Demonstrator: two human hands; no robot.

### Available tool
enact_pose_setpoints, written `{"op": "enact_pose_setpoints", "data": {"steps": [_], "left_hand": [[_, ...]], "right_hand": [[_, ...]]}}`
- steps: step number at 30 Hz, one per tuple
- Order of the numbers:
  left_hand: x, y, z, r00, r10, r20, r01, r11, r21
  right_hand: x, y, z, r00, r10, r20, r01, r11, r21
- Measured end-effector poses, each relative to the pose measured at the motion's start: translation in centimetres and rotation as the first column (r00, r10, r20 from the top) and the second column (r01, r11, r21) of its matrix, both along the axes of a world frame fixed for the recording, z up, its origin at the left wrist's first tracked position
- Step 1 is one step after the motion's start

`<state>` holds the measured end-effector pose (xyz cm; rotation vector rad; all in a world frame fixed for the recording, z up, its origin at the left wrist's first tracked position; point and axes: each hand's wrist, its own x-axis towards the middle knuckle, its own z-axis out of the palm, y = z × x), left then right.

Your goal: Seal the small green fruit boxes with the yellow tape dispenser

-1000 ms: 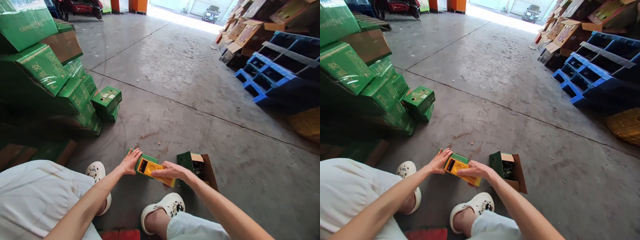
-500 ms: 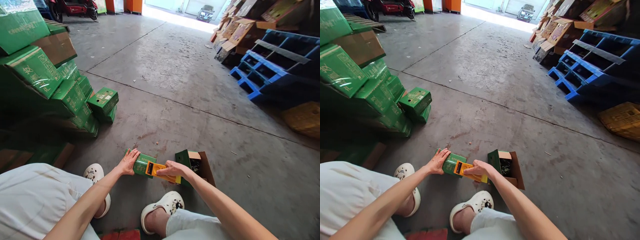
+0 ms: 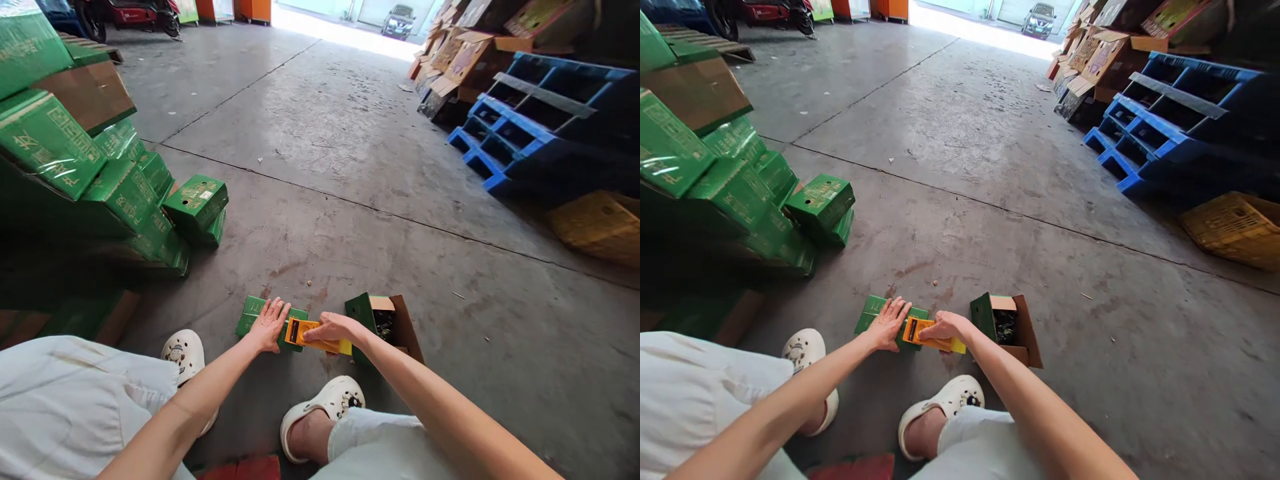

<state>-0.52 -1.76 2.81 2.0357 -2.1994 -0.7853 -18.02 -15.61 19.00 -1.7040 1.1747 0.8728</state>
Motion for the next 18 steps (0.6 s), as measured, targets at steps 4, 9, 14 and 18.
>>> {"op": "enact_pose_setpoints", "data": {"steps": [4,9,14,18], "left_hand": [[-2.4,-0.3,0.0,0.999,0.039,-0.027,-0.04,0.998,-0.049],[-1.6,0.4,0.1,0.997,0.037,-0.073,-0.044,0.994,-0.097],[-1.2,0.8,0.3,0.997,-0.005,-0.08,-0.004,0.993,-0.117],[-1.5,1.1,0.2,0.998,-0.004,-0.055,-0.003,0.993,-0.121]], "right_hand": [[-0.1,0.2,0.4,0.988,0.142,-0.058,-0.145,0.988,-0.049],[-1.5,0.7,1.6,0.98,0.199,-0.024,-0.2,0.979,-0.048],[-4.8,-0.4,5.2,0.977,0.213,0.018,-0.214,0.975,0.055],[-7.9,-1.5,7.8,0.976,0.185,-0.113,-0.182,0.983,0.034]]}}
